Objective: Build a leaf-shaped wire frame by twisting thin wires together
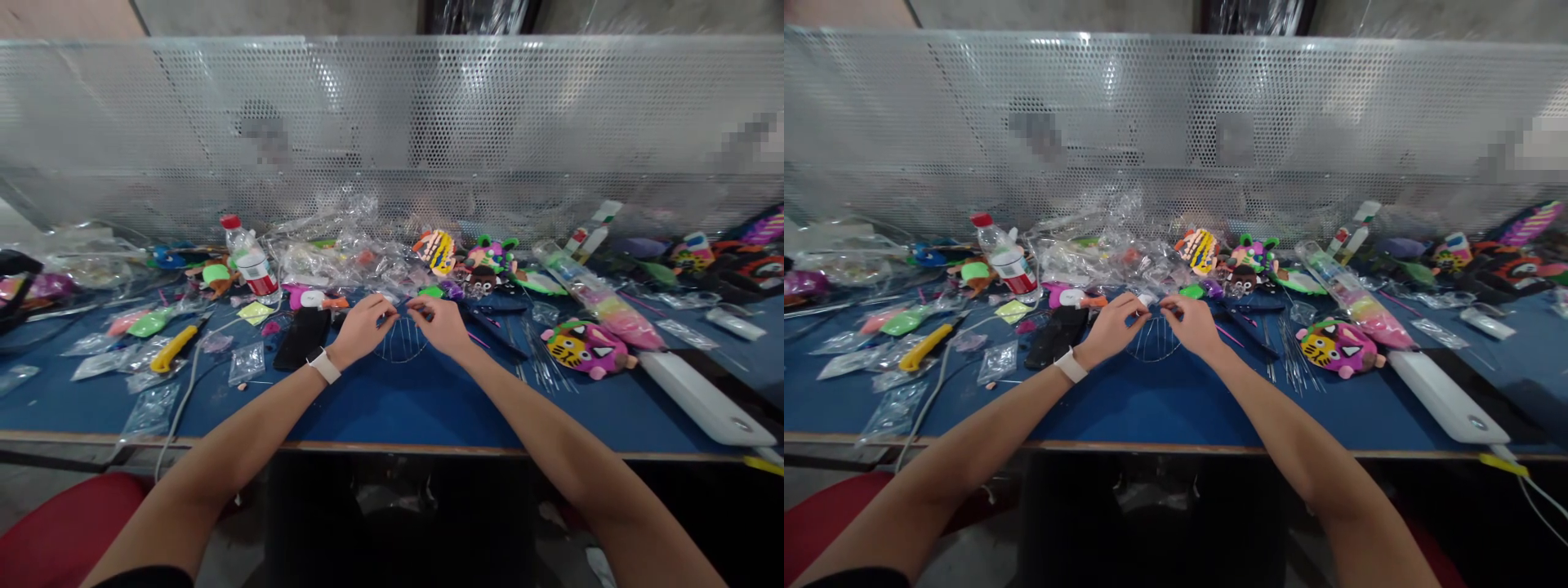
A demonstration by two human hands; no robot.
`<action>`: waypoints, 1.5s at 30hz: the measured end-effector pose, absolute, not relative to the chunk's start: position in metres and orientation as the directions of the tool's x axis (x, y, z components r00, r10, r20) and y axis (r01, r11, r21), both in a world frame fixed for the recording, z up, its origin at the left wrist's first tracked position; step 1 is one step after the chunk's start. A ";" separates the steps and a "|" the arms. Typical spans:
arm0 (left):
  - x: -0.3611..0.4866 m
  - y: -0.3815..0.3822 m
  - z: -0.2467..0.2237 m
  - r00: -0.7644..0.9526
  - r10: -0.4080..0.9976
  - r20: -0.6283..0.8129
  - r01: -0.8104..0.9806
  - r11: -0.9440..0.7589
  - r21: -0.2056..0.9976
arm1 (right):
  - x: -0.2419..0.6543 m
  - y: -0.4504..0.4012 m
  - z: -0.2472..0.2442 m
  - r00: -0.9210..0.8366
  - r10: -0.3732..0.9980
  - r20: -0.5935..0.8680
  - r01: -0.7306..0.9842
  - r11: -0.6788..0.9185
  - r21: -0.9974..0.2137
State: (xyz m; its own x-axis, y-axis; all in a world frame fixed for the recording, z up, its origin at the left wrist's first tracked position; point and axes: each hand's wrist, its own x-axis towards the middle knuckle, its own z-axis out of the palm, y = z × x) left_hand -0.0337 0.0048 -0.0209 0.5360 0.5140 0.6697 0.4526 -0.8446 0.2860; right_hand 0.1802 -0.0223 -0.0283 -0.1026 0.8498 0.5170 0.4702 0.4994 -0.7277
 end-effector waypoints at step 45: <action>-0.033 0.010 -0.021 0.344 0.767 0.542 0.220 -0.627 0.747 | 0.176 -0.022 -0.029 -0.247 0.881 0.403 0.418 0.472 -0.776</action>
State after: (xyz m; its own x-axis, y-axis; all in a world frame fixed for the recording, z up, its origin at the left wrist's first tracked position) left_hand -0.0331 0.0099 -0.0205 0.3442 0.7668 0.5418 0.2200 -0.6268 0.7474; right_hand 0.1764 -0.0218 -0.0294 -0.2473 0.8813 0.4028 0.4178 0.4720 -0.7763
